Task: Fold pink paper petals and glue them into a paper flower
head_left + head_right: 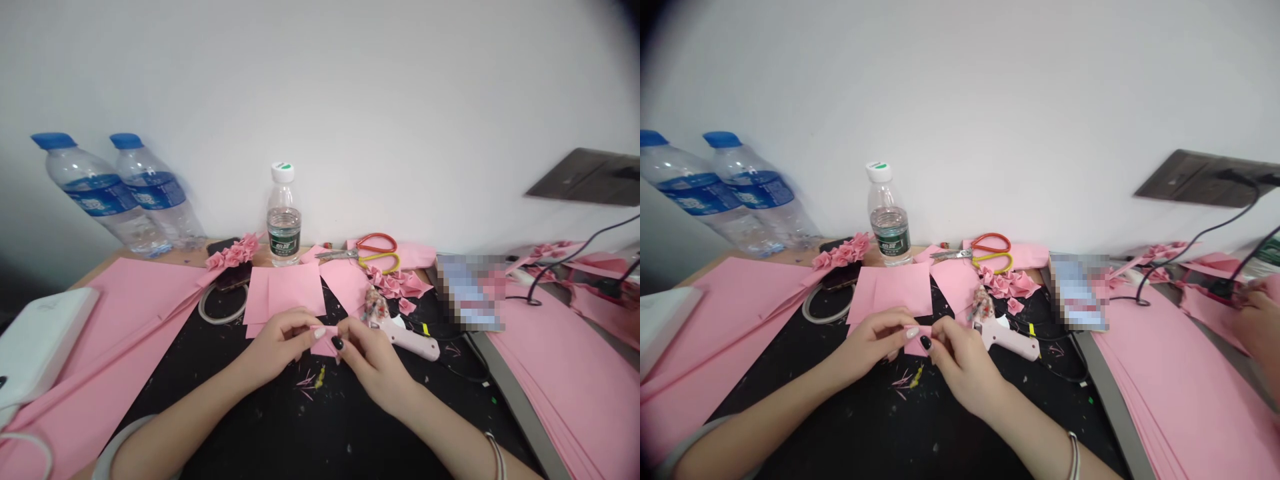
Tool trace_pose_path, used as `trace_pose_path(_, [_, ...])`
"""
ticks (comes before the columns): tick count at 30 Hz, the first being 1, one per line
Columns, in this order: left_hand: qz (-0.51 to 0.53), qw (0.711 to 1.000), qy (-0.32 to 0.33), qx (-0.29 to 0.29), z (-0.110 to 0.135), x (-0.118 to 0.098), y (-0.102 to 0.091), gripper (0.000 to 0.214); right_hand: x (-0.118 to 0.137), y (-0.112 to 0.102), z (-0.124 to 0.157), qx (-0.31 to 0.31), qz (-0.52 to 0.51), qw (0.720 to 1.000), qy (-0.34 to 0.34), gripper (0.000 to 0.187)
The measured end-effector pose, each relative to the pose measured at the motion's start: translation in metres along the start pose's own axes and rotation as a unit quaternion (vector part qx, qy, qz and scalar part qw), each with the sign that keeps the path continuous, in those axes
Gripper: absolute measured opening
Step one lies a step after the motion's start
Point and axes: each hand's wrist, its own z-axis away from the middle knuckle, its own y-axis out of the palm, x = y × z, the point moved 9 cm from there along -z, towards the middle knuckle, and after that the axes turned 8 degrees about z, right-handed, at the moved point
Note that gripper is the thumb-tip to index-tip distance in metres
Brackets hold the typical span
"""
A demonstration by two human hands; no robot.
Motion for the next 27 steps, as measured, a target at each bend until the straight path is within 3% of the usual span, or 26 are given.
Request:
trace_pose_path(3, [0.052,0.998,-0.026,-0.026,-0.001,0.008,-0.004,0.019,-0.003,0.003,0.001,-0.002,-0.013,1.0,0.009,0.004])
trace_pose_path(8, [0.08,0.994,-0.075,-0.001,0.001,0.021,0.002,0.018,-0.018,-0.005,0.002,-0.072,-0.041,0.996,0.039,0.019])
trace_pose_path(12, [0.041,0.995,-0.091,0.019,0.003,0.025,0.005,0.019,-0.011,-0.011,0.002,-0.097,0.027,0.995,-0.019,0.032])
trace_pose_path(15, [-0.018,0.998,-0.059,0.017,0.004,0.016,0.004,0.024,0.001,-0.011,0.002,-0.087,0.066,0.991,-0.079,0.038])
trace_pose_path(18, [-0.08,0.996,-0.013,0.022,0.005,0.004,0.004,0.03,0.004,-0.008,0.002,-0.073,0.074,0.99,-0.097,0.041])
trace_pose_path(23, [-0.18,0.981,0.064,-0.013,0.005,-0.012,-0.001,0.036,-0.005,-0.009,0.002,-0.089,0.059,0.993,-0.042,0.045])
trace_pose_path(27, [-0.169,0.983,0.075,-0.008,0.005,-0.012,0.003,0.031,-0.009,-0.007,0.002,-0.083,0.027,0.996,-0.012,0.044])
